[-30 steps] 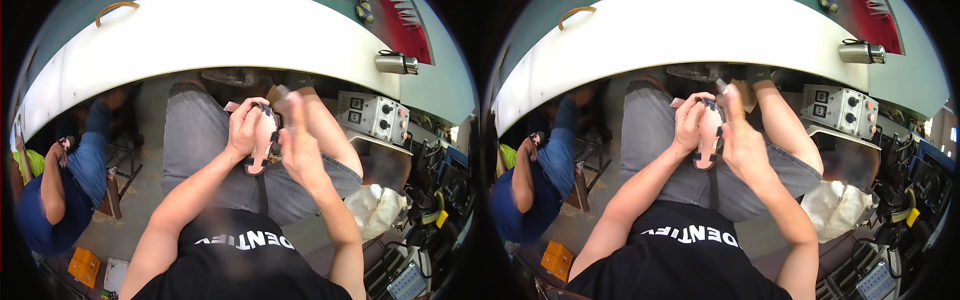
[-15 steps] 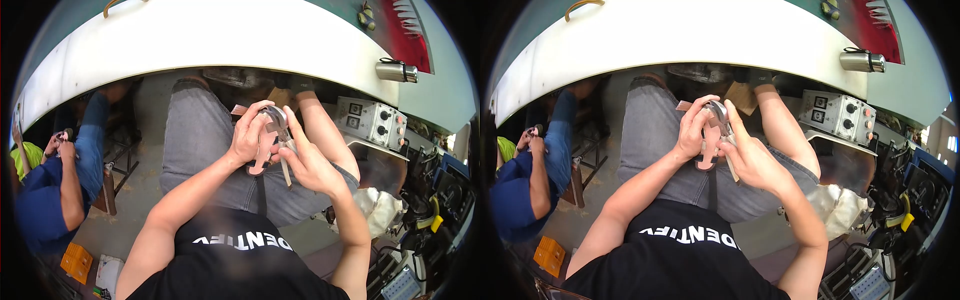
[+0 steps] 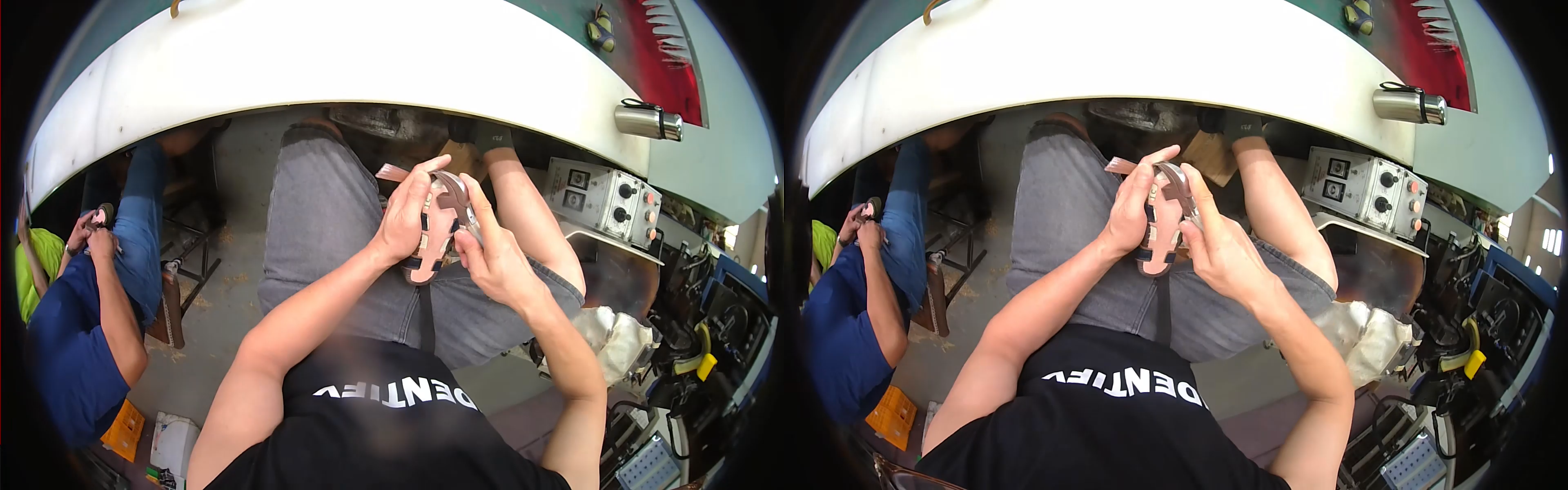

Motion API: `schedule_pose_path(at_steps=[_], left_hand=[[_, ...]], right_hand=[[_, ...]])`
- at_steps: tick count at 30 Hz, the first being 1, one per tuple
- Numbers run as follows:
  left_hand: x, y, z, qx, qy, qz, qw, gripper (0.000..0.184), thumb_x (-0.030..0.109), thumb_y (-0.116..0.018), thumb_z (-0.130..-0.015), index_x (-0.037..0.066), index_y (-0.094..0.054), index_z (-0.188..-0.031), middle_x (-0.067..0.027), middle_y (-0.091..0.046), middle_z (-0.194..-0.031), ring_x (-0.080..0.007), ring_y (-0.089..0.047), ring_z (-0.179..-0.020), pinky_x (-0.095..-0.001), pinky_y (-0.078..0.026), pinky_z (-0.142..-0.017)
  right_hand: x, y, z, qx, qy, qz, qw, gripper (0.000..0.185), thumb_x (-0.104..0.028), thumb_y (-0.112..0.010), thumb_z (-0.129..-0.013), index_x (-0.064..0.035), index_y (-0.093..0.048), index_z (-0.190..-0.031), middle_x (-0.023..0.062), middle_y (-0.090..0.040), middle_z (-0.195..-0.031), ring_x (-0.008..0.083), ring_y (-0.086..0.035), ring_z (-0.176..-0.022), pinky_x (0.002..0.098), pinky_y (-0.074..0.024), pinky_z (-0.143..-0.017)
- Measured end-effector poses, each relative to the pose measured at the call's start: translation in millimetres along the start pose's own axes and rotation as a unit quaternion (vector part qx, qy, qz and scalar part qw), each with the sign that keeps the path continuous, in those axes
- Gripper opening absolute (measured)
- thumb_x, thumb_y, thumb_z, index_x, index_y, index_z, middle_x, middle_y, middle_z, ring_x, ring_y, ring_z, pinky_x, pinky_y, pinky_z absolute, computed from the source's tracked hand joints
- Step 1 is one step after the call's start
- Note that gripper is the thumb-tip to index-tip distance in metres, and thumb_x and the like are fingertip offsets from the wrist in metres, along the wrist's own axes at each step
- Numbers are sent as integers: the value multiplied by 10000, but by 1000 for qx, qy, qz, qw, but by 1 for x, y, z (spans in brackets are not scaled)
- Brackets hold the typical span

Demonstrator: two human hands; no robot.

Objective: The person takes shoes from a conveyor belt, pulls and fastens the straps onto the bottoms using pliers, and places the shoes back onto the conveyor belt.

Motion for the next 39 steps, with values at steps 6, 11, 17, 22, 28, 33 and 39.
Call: schedule_pose_path(at_steps=[6,11,17,22,28,33,39], left_hand=[[-2,0,1,45,11,-11,999,489,342,-315,-1112,-13,-639,-1195,-97,-703,-987,-169,-639,-916,-307,-499,-851],[3,0,2,63,-2,-31,998,460,298,-331,-1096,-14,-667,-1133,-88,-702,-953,-161,-636,-882,-296,-501,-822],[1,-2,3,48,9,8,999,474,298,-323,-1104,-19,-673,-1148,-65,-701,-938,-124,-622,-855,-278,-498,-795],[-13,0,-8,-15,84,20,996,442,323,-366,-1105,-5,-661,-1138,-73,-707,-938,-136,-655,-833,-287,-531,-790],[-8,2,-8,44,58,11,997,397,287,-430,-1078,-13,-685,-1028,-61,-687,-914,-121,-600,-856,-286,-484,-801],[-8,3,-8,47,66,9,997,373,273,-446,-1067,-13,-683,-1044,-70,-696,-931,-135,-611,-879,-287,-483,-817],[-1,4,-5,55,67,8,996,369,276,-443,-1068,-5,-683,-1048,-61,-685,-899,-123,-601,-847,-279,-485,-790]], right_hand=[[5,3,1,39,75,42,996,729,14,-508,-992,-87,-158,-1624,125,-631,-790,257,-606,-644,370,-516,-664],[-2,17,9,8,131,136,982,754,8,-559,-968,-69,-174,-1612,237,-694,-1000,448,-659,-814,478,-516,-710],[-20,25,9,-67,49,237,968,765,-28,-594,-943,-85,-214,-1606,225,-668,-878,407,-658,-719,490,-506,-624],[-29,27,4,-86,55,289,952,779,-36,-593,-937,-92,-208,-1612,210,-651,-765,379,-656,-637,484,-508,-562],[-21,21,10,-72,14,235,969,760,-27,-535,-971,-70,-138,-1618,251,-683,-887,426,-677,-750,513,-521,-662],[-13,12,9,-77,-70,-40,994,786,-7,-467,-1004,-76,11,-1624,292,-690,-1064,452,-690,-981,483,-515,-892],[-15,4,10,-52,-122,-93,987,740,-7,-477,-1028,-93,-64,-1636,135,-667,-1066,202,-688,-895,346,-545,-843]])
Point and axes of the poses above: each hand's wrist, its own z-axis away from the middle knuckle, its own y-axis out of the back of the hand, x = y × z, the point moved 5 cm from there along -z, towards the middle knuckle
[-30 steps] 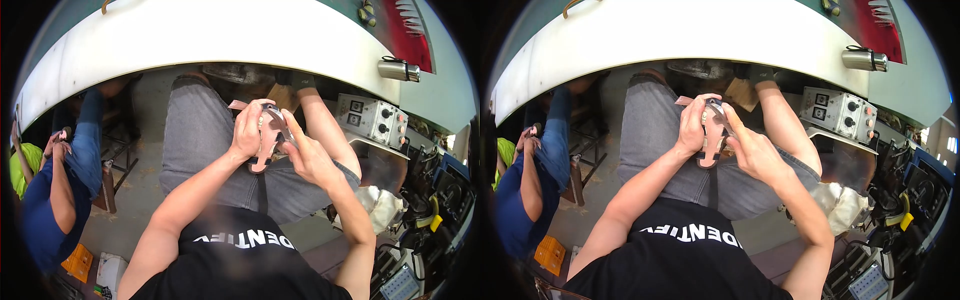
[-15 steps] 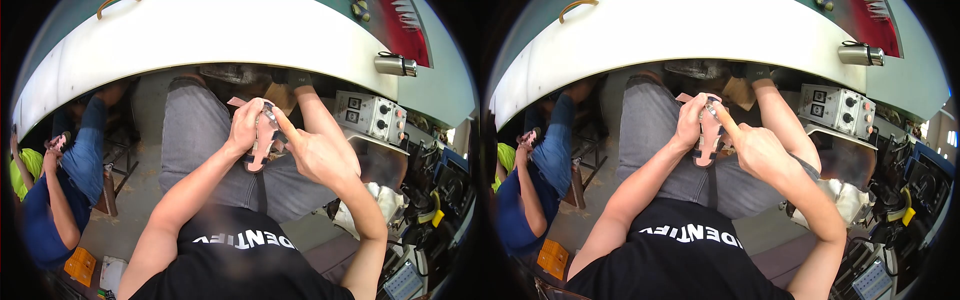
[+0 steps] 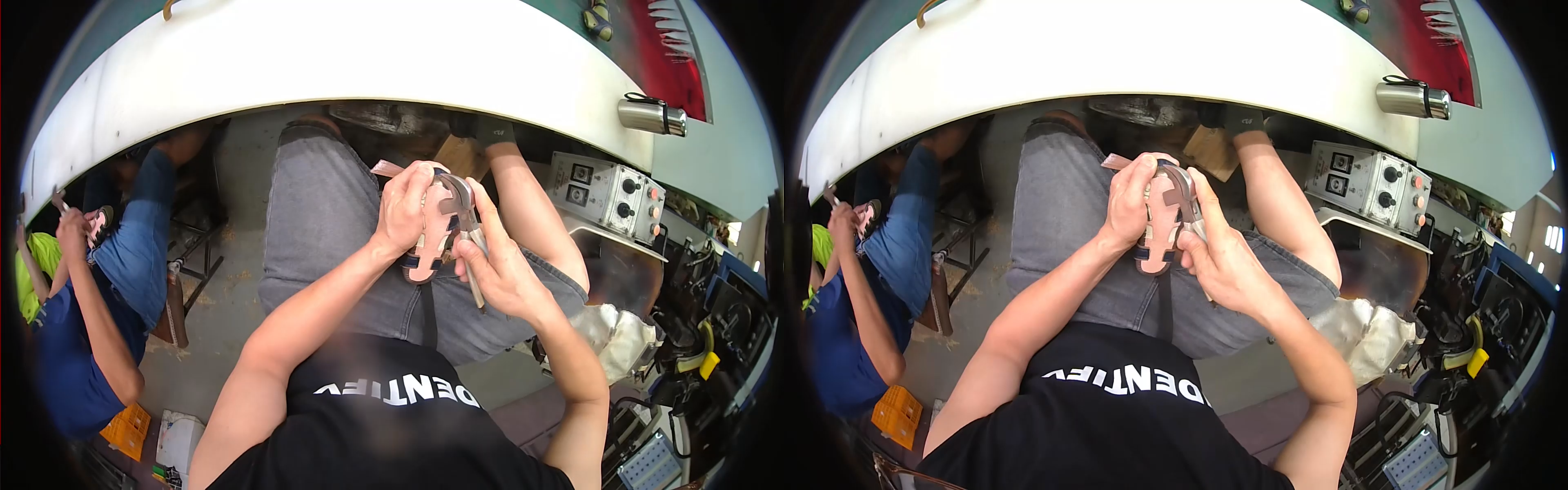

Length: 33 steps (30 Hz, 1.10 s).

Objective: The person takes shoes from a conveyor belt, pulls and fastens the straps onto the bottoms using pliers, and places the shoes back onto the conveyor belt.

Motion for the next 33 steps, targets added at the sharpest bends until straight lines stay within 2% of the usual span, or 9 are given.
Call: schedule_pose_path(at_steps=[2,4,7,11,14,18,24,26,33], left_hand=[[1,0,0,-8,-8,-40,999,415,285,-389,-1079,-12,-679,-1077,-60,-709,-916,-122,-629,-835,-285,-506,-782],[2,-1,2,-8,-15,-39,999,415,285,-391,-1077,-14,-679,-1078,-60,-707,-914,-124,-631,-832,-285,-506,-780],[4,-3,4,-11,-25,-41,999,411,284,-397,-1076,-16,-678,-1077,-59,-703,-914,-124,-631,-828,-282,-506,-777],[0,-4,6,5,-22,10,1000,357,259,-461,-1063,-17,-685,-1036,-47,-683,-881,-114,-598,-802,-273,-492,-750],[-4,-2,1,7,-24,-9,1000,346,250,-465,-1061,-17,-684,-1028,-59,-692,-886,-122,-609,-807,-277,-498,-761],[0,0,-1,11,-29,-30,999,330,243,-475,-1058,-13,-681,-1022,-62,-690,-881,-126,-607,-802,-279,-497,-760],[1,-2,-2,7,-29,-47,998,346,255,-475,-1062,-17,-681,-1006,-59,-680,-858,-122,-589,-788,-289,-492,-744],[1,-2,-1,8,-25,-43,999,345,255,-475,-1061,-17,-680,-1005,-62,-681,-860,-126,-593,-789,-291,-493,-746],[2,-2,-3,16,-51,-35,998,352,264,-478,-1060,-22,-676,-1006,-49,-681,-862,-115,-591,-789,-281,-492,-736]], right_hand=[[6,0,1,5,-21,17,1000,732,-15,-483,-1029,-90,-77,-1633,136,-668,-1079,194,-685,-886,347,-543,-814],[7,2,2,54,101,115,987,783,0,-490,-990,-111,-51,-1628,276,-675,-1036,446,-677,-895,456,-544,-794],[4,5,8,84,164,243,952,793,3,-537,-955,-97,-120,-1622,269,-654,-949,439,-656,-789,479,-540,-699],[-7,3,8,49,130,322,937,855,7,-614,-865,-71,-206,-1613,237,-610,-823,418,-638,-684,498,-519,-617],[-17,7,-1,-11,63,370,927,797,22,-568,-925,-57,-164,-1609,244,-670,-1004,444,-664,-763,516,-525,-680],[-9,10,-2,9,113,359,926,856,-1,-605,-883,-43,-160,-1614,258,-635,-832,432,-645,-672,511,-516,-621],[2,8,9,4,56,225,973,810,-7,-528,-969,-40,-40,-1615,310,-671,-1034,480,-672,-825,524,-530,-729],[8,5,8,-4,56,84,995,798,2,-495,-1011,-101,-13,-1638,211,-689,-1116,330,-712,-935,418,-543,-893],[10,2,1,-8,25,-50,998,758,11,-448,-1041,-113,-5,-1643,123,-660,-1024,199,-680,-871,342,-553,-845]])
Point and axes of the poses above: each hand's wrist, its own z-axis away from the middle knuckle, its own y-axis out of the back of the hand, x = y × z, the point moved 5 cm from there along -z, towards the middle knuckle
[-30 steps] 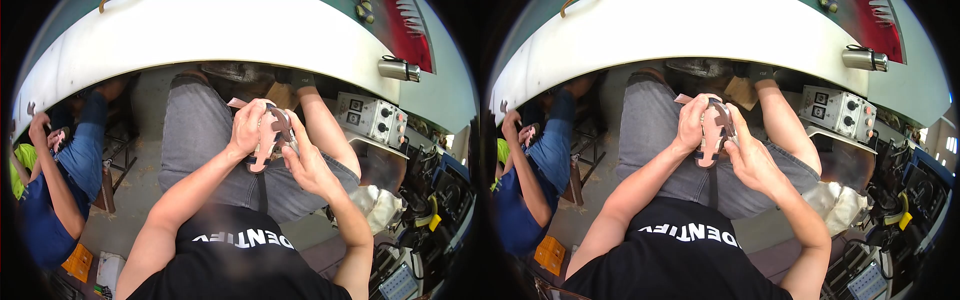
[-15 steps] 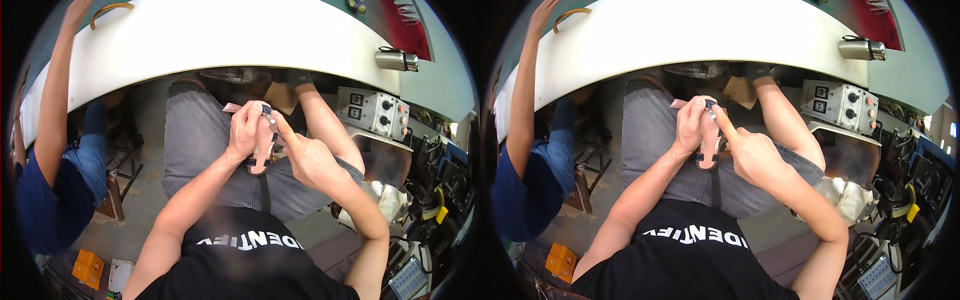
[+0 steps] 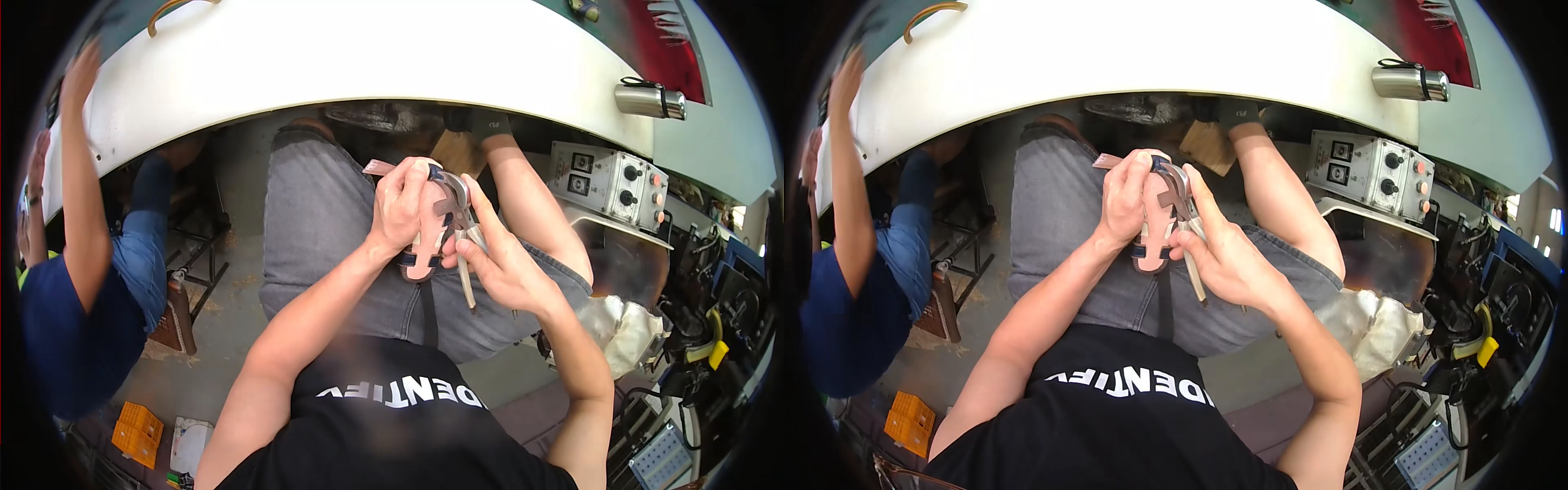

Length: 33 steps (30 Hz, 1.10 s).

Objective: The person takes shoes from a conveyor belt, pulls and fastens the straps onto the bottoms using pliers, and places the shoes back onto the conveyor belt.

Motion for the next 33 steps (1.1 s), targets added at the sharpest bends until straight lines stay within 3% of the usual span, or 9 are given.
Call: schedule_pose_path(at_steps=[6,11,16,17,18,22,24,29,33], left_hand=[[-3,0,2,-9,36,16,999,357,273,-477,-1064,-19,-677,-1010,-42,-679,-860,-101,-592,-794,-276,-493,-738],[-5,-3,4,-18,18,22,999,334,257,-488,-1065,-13,-678,-1017,-36,-676,-866,-98,-589,-788,-274,-493,-727],[-11,-5,-2,-33,43,27,998,313,252,-498,-1070,-6,-671,-1032,-33,-671,-865,-96,-585,-801,-272,-493,-739],[-12,-4,-2,-35,37,21,998,314,256,-500,-1070,-6,-670,-1035,-33,-671,-865,-95,-584,-801,-272,-493,-739],[-12,-4,-3,-34,30,17,999,314,259,-502,-1070,-6,-668,-1038,-34,-671,-866,-94,-583,-800,-271,-493,-738],[-14,-5,-3,-33,25,26,999,314,267,-513,-1067,-1,-671,-1030,-23,-663,-855,-87,-573,-793,-268,-489,-730],[-12,-4,-3,-28,17,17,999,315,268,-512,-1067,-3,-667,-1021,-23,-651,-835,-84,-563,-778,-272,-482,-710],[-14,-4,-2,-21,17,19,999,351,285,-479,-1077,-7,-659,-1008,-31,-644,-817,-98,-562,-744,-277,-477,-680],[-7,-4,0,-27,14,-1,1000,402,308,-422,-1097,-1,-661,-1002,-30,-645,-820,-108,-570,-747,-283,-481,-694]], right_hand=[[-9,6,2,-10,-56,77,995,761,-30,-507,-1022,-106,-62,-1634,134,-618,-833,202,-615,-687,350,-526,-711],[-9,6,4,43,116,334,934,771,-5,-508,-979,-67,-86,-1622,197,-628,-746,330,-646,-657,427,-516,-655],[-28,8,-4,-29,29,470,882,824,-11,-541,-943,-11,-61,-1613,241,-654,-776,423,-642,-669,503,-504,-617],[-24,9,-5,-2,73,472,878,983,-17,-664,-782,20,-131,-1607,231,-616,-730,368,-663,-635,462,-548,-586],[-21,11,-5,2,77,476,876,983,-17,-664,-782,20,-131,-1607,231,-616,-730,368,-663,-635,462,-548,-586],[-18,20,-3,-28,48,414,909,889,-16,-575,-914,-41,-42,-1625,237,-678,-830,391,-678,-686,487,-551,-648],[-14,23,1,-52,-10,279,959,814,-27,-511,-979,-60,-17,-1626,228,-693,-884,387,-685,-712,480,-553,-682],[-51,40,20,-30,-36,168,985,745,62,-466,-974,-88,-148,-1631,119,-675,-947,201,-644,-695,327,-551,-706],[-88,57,29,198,238,88,947,638,19,-470,-1017,-46,-235,-1607,93,-648,-992,121,-566,-699,273,-526,-662]])
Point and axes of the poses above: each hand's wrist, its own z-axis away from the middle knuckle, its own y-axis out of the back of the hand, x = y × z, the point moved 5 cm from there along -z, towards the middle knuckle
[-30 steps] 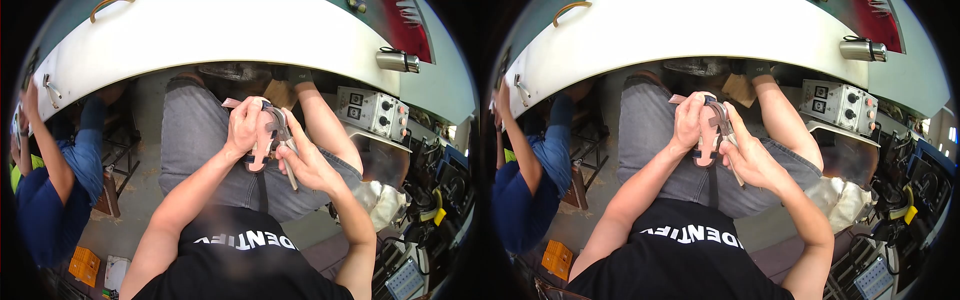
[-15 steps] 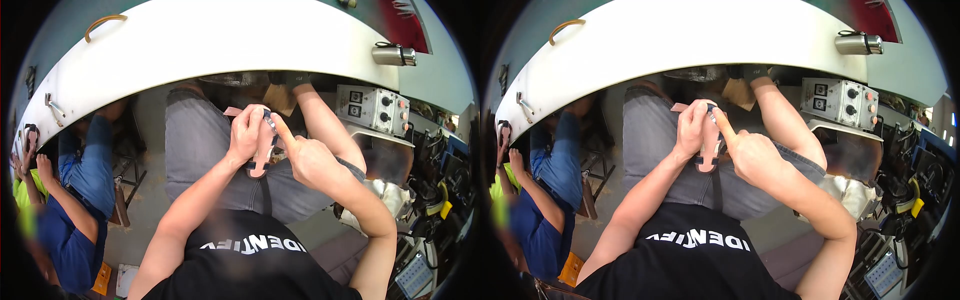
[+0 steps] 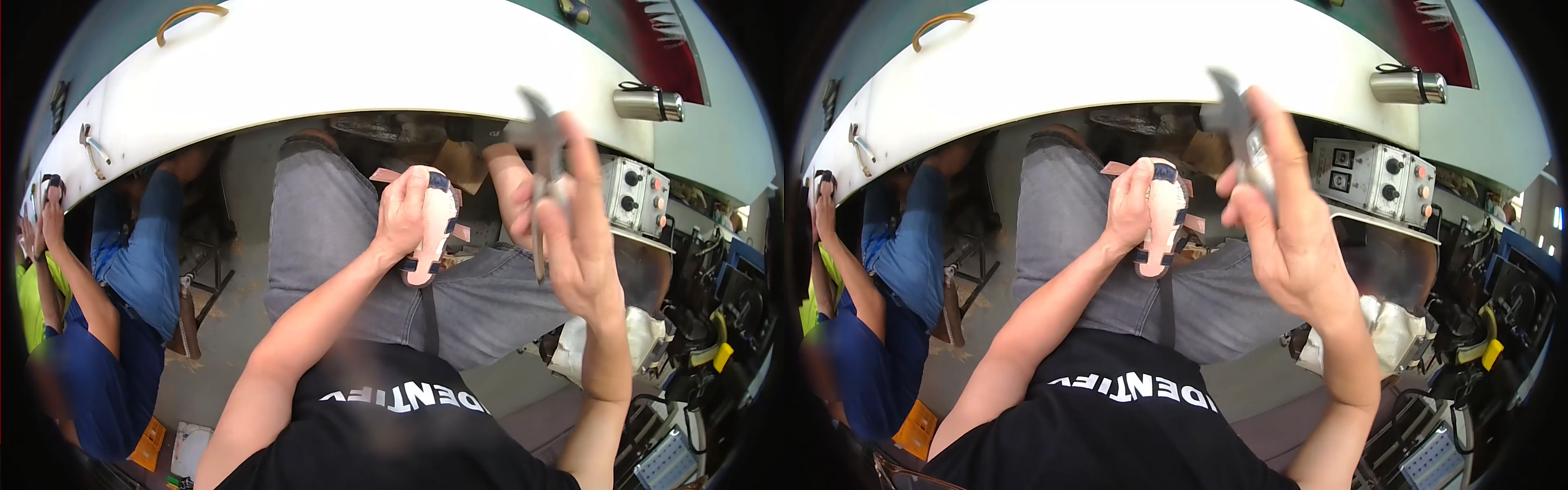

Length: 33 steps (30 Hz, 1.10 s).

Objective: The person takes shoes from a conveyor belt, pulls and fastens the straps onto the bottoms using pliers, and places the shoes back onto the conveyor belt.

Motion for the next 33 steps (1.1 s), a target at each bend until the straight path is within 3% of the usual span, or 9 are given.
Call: schedule_pose_path(at_steps=[2,4,8,12,13,16,23,26,33], left_hand=[[-1,2,1,8,16,-6,1000,436,331,-398,-1108,-1,-665,-1016,-36,-647,-821,-117,-582,-764,-283,-483,-719],[-5,7,0,20,16,-22,999,461,345,-383,-1112,-5,-668,-1022,-48,-656,-829,-129,-592,-777,-292,-485,-734],[11,6,-9,43,-25,-77,996,539,375,-331,-1117,-24,-684,-1043,-99,-696,-860,-183,-629,-809,-329,-495,-771],[-1,5,-1,60,7,-46,997,578,378,-310,-1114,-48,-688,-1014,-120,-711,-853,-217,-651,-798,-340,-501,-763],[4,6,0,38,4,-56,998,583,383,-302,-1113,-47,-688,-1034,-130,-711,-867,-223,-655,-809,-347,-502,-772],[-2,6,-4,18,-19,-64,998,544,372,-329,-1107,-45,-677,-1073,-151,-713,-897,-234,-664,-838,-360,-504,-791],[-1,4,3,-24,6,-57,998,275,217,-499,-1043,6,-620,-1171,-55,-664,-982,-130,-592,-909,-290,-488,-826],[-1,7,20,-99,-13,-61,993,645,231,-709,-889,37,-439,-1442,-98,-621,-1205,-172,-597,-1109,-333,-472,-999],[-2,4,29,-114,97,38,988,747,153,-709,-872,40,-365,-1525,-92,-603,-1264,-169,-594,-1151,-323,-477,-1014]], right_hand=[[15,-12,2,101,49,-50,992,614,-30,-414,-1047,-41,-191,-1619,116,-626,-1066,133,-560,-724,266,-508,-689],[63,-56,4,-21,116,211,970,750,-47,-536,-979,-83,-162,-1629,210,-642,-850,280,-658,-656,387,-551,-599],[69,-65,0,-155,-104,174,967,770,-54,-548,-950,-122,-169,-1618,277,-675,-819,465,-657,-678,553,-527,-616],[51,-50,-3,-3,37,133,990,764,-24,-556,-954,-136,-195,-1617,255,-697,-890,444,-677,-746,526,-522,-646],[47,-52,0,25,10,125,992,696,43,-503,-963,-127,-289,-1604,290,-678,-1010,349,-672,-717,380,-535,-666],[79,-90,9,-103,-7,316,943,826,-76,-589,-935,-187,-158,-1631,248,-667,-839,418,-678,-682,498,-557,-610],[97,-65,12,-70,-134,15,988,747,-68,-491,-995,-200,-131,-1635,189,-677,-857,307,-681,-692,425,-550,-651],[132,-63,34,54,-131,-142,980,754,-38,-444,-1017,-196,-66,-1650,51,-607,-769,117,-579,-609,287,-522,-597],[210,-75,78,245,-283,-333,865,752,-92,-447,-1058,-256,-5,-1645,62,-615,-821,121,-622,-628,262,-546,-525]])
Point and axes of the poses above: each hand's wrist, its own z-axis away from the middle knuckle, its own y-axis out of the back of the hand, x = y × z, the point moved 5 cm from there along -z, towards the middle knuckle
